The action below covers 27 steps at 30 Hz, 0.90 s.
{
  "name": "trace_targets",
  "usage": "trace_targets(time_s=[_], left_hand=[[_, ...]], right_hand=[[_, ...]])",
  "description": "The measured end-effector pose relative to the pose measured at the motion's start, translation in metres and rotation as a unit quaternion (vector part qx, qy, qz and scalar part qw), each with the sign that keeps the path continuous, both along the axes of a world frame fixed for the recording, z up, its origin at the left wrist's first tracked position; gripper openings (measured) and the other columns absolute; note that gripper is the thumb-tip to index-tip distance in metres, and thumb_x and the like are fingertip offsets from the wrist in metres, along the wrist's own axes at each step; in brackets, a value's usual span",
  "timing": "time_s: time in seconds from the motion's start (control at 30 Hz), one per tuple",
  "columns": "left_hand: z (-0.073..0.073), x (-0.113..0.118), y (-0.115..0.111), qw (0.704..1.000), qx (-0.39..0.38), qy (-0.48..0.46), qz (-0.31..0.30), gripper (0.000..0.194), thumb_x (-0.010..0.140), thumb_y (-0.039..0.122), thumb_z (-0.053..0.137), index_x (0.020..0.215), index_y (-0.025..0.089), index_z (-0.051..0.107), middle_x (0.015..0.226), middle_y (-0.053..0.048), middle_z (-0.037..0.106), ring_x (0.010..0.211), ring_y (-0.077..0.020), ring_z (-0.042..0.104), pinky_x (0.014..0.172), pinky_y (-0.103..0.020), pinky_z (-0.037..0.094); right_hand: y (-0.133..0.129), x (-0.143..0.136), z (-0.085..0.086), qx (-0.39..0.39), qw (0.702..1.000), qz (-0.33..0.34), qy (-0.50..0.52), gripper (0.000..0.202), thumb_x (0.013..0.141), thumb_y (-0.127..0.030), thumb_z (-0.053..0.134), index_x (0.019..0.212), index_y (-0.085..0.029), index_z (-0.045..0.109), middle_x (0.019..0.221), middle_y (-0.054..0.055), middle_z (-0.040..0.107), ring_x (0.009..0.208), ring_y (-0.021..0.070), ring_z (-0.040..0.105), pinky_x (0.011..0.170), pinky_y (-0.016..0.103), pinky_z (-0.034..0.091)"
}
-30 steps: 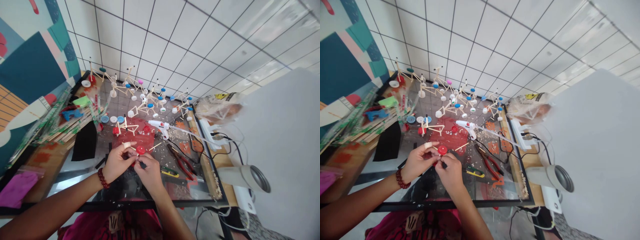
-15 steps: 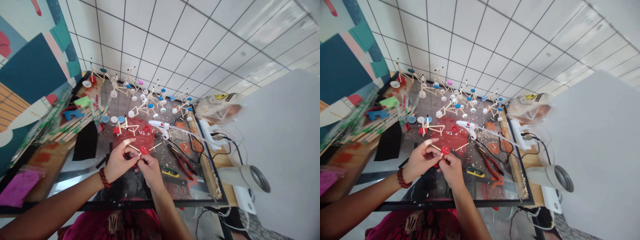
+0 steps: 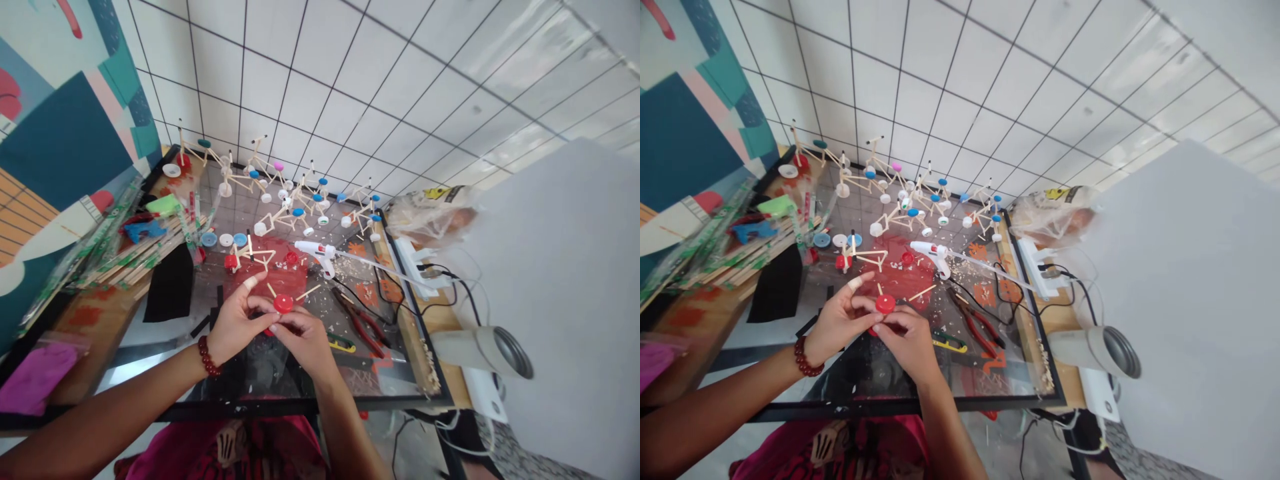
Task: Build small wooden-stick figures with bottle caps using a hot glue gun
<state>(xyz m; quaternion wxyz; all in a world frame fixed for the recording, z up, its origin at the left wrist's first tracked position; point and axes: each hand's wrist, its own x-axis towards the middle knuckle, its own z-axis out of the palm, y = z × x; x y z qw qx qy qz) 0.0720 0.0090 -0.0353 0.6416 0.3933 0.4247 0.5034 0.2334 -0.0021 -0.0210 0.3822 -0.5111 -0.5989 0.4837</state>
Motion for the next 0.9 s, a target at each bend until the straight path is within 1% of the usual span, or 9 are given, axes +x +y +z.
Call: trace_targets(time_s=[0.13, 0.2, 0.27, 0.37, 0.5, 0.63, 0.77, 0.83, 0.9], left_hand=[[0.0, 0.0, -0.002, 0.999, 0.02, 0.034, -0.014, 0.086, 0.075, 0.022, 0.077, 0.149, 0.018, 0.032, 0.08, 0.001, 0.073, 0.079, -0.0156, 0.068, 0.078, -0.028, 0.054], [0.001, 0.0, -0.003, 0.998, 0.026, 0.044, -0.019, 0.083, 0.077, 0.023, 0.075, 0.149, 0.017, 0.033, 0.081, 0.001, 0.074, 0.079, -0.0156, 0.068, 0.08, -0.029, 0.054], [0.002, 0.001, -0.004, 0.998, 0.029, 0.043, -0.024, 0.081, 0.079, 0.024, 0.074, 0.148, 0.017, 0.033, 0.083, 0.0, 0.074, 0.08, -0.0161, 0.068, 0.081, -0.03, 0.054], [0.002, 0.001, -0.004, 0.998, 0.034, 0.037, -0.021, 0.08, 0.08, 0.025, 0.072, 0.149, 0.018, 0.032, 0.084, 0.0, 0.075, 0.083, -0.0167, 0.069, 0.082, -0.03, 0.053], [-0.001, 0.002, -0.003, 0.998, 0.04, 0.052, -0.005, 0.085, 0.076, 0.021, 0.076, 0.149, 0.018, 0.033, 0.081, 0.002, 0.073, 0.083, -0.0152, 0.067, 0.087, -0.03, 0.051], [-0.002, 0.003, -0.002, 0.998, 0.024, 0.064, 0.015, 0.081, 0.074, 0.018, 0.075, 0.146, 0.019, 0.038, 0.072, 0.007, 0.066, 0.071, -0.0118, 0.062, 0.077, -0.026, 0.05], [0.001, 0.002, 0.001, 0.999, 0.0, 0.033, 0.015, 0.082, 0.072, 0.018, 0.075, 0.145, 0.017, 0.039, 0.069, 0.007, 0.065, 0.064, -0.0111, 0.059, 0.069, -0.024, 0.05], [0.001, 0.0, 0.004, 0.999, -0.013, 0.02, 0.024, 0.085, 0.069, 0.021, 0.078, 0.145, 0.015, 0.039, 0.069, 0.006, 0.066, 0.062, -0.0112, 0.06, 0.067, -0.025, 0.051], [-0.001, -0.003, 0.008, 0.999, -0.03, 0.007, 0.042, 0.089, 0.067, 0.024, 0.081, 0.145, 0.015, 0.039, 0.069, 0.006, 0.068, 0.061, -0.0116, 0.061, 0.068, -0.026, 0.052]], right_hand=[[0.004, 0.003, 0.001, 0.017, 0.999, 0.029, -0.011, 0.012, 0.084, -0.024, 0.067, 0.081, -0.023, 0.079, 0.09, 0.003, 0.073, 0.086, 0.0173, 0.067, 0.082, 0.029, 0.052], [0.006, 0.006, 0.0, 0.01, 0.998, 0.051, -0.016, 0.012, 0.084, -0.024, 0.067, 0.082, -0.023, 0.079, 0.093, 0.004, 0.072, 0.09, 0.0177, 0.067, 0.086, 0.03, 0.051], [0.008, 0.008, -0.002, 0.001, 0.998, 0.052, -0.017, 0.011, 0.082, -0.023, 0.068, 0.083, -0.023, 0.079, 0.096, 0.003, 0.072, 0.092, 0.0183, 0.066, 0.088, 0.031, 0.05], [0.008, 0.007, -0.005, 0.002, 1.0, 0.024, -0.011, 0.009, 0.08, -0.023, 0.069, 0.081, -0.022, 0.078, 0.092, 0.003, 0.071, 0.089, 0.0182, 0.066, 0.084, 0.03, 0.05], [0.002, -0.002, -0.007, 0.052, 0.998, -0.03, -0.032, 0.009, 0.077, -0.019, 0.065, 0.071, -0.019, 0.072, 0.084, 0.002, 0.067, 0.079, 0.0163, 0.064, 0.074, 0.028, 0.049], [-0.005, -0.015, -0.009, 0.107, 0.987, -0.07, -0.094, 0.012, 0.077, -0.017, 0.061, 0.065, -0.019, 0.063, 0.079, 0.001, 0.063, 0.074, 0.0156, 0.061, 0.073, 0.028, 0.047], [-0.004, -0.018, -0.015, 0.092, 0.988, -0.088, -0.091, 0.011, 0.078, -0.019, 0.058, 0.068, -0.02, 0.061, 0.082, 0.002, 0.065, 0.077, 0.0161, 0.06, 0.074, 0.027, 0.047], [0.0, -0.011, -0.015, 0.065, 0.986, -0.137, -0.068, 0.013, 0.083, -0.023, 0.054, 0.072, -0.02, 0.06, 0.075, 0.0, 0.062, 0.071, 0.0153, 0.057, 0.068, 0.026, 0.046], [0.003, 0.001, -0.011, 0.069, 0.975, -0.204, -0.051, 0.017, 0.088, -0.026, 0.049, 0.076, -0.019, 0.06, 0.072, -0.001, 0.06, 0.068, 0.0147, 0.055, 0.064, 0.025, 0.045]])
